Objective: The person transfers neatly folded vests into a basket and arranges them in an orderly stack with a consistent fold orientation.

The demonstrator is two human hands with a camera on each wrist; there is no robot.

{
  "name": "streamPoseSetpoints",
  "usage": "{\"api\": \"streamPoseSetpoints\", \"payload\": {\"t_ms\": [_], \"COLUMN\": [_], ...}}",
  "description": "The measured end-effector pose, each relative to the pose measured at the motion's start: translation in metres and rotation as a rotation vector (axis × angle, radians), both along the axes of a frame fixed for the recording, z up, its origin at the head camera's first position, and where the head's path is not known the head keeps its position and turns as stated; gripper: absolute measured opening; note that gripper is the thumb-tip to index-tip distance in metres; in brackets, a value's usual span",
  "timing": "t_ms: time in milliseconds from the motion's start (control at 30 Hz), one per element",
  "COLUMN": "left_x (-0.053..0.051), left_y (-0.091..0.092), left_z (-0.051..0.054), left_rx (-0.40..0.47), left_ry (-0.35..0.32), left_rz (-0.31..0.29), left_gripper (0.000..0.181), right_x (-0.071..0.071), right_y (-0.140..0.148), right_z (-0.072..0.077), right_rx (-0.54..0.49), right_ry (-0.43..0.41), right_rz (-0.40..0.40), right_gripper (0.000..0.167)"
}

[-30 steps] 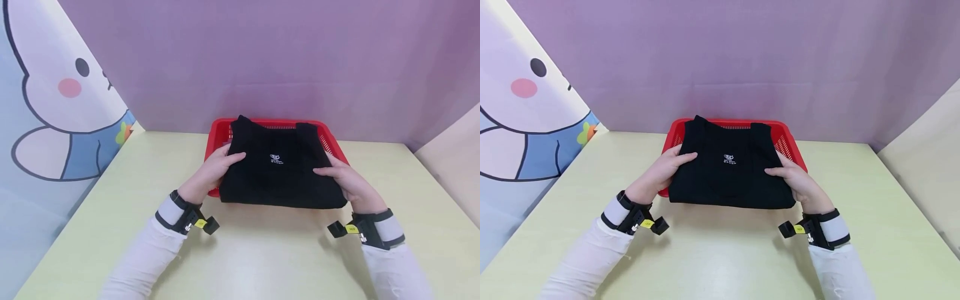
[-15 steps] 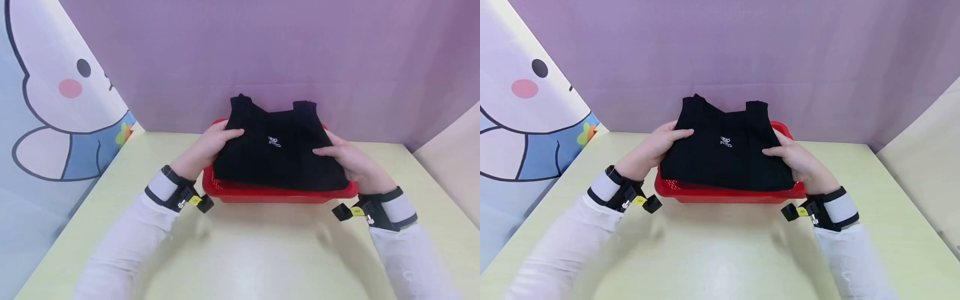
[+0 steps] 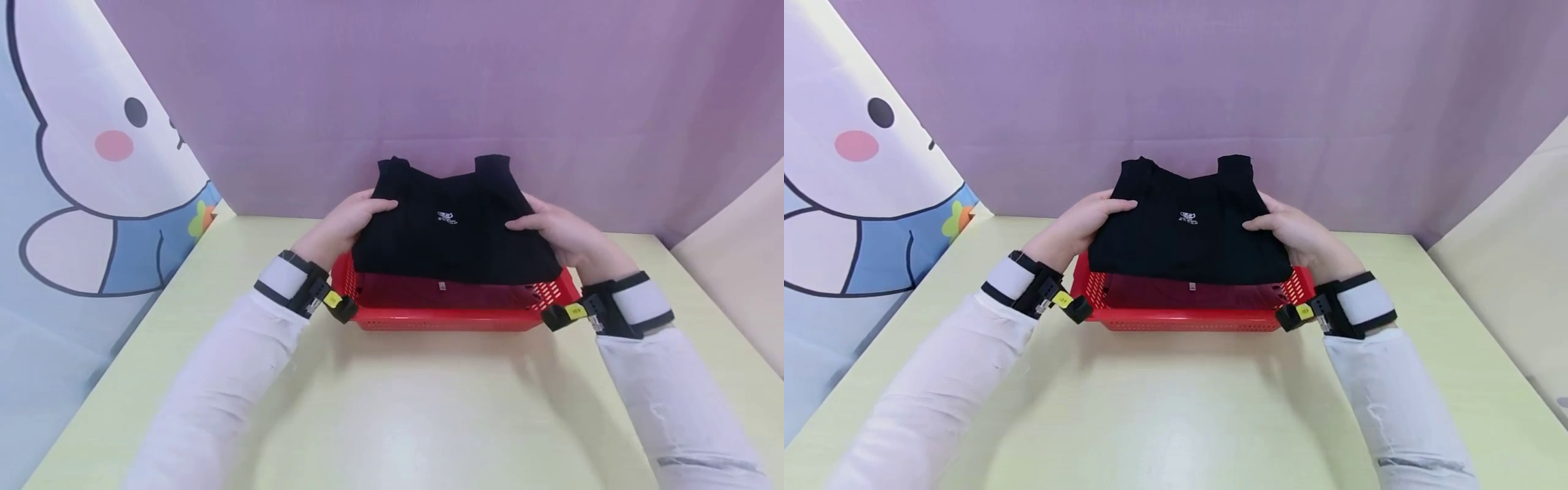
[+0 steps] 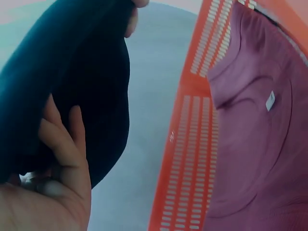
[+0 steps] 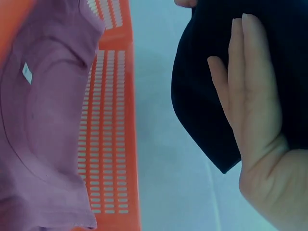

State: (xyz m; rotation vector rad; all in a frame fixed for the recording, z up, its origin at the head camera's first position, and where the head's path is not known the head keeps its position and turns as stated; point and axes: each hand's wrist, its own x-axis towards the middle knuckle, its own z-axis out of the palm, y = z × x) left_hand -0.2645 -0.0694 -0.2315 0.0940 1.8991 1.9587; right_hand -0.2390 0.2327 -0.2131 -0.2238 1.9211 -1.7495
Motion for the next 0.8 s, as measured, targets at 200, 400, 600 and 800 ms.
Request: {"api": "streamPoseSetpoints", "payload": {"t_ms": [200,400,600,800], "left_x": [-0.018,-0.033,-0.038,-0.041], "left_y": [0.005,0.011,0.014,0.016], "left_z": [-0.008,-0.019,-0.025,-0.031], "left_rx": [-0.037,-0.103,-0.200,-0.296], "left_ry": [0.013,0.015,0.025,0.056], "left_rz": [0.043,0.081,0.094,0.102], "left_gripper": [0.043,0.043,0.043,0.042], "right_x": [-0.017,-0.031,-0.040,-0.046], "right_y": [-0.005,-0.008,-0.008,-0.007], "right_z": [0.003,-0.005,-0.018,-0.027], "right_rx": [0.115,0.153,0.166,0.130], "right_ry": [0.020,0.004,-0.022,-0.048], "right_rz": [0.004,0.003,0.000,-0.017], "right_gripper": [0.063,0.064,0.064,0.066]}}
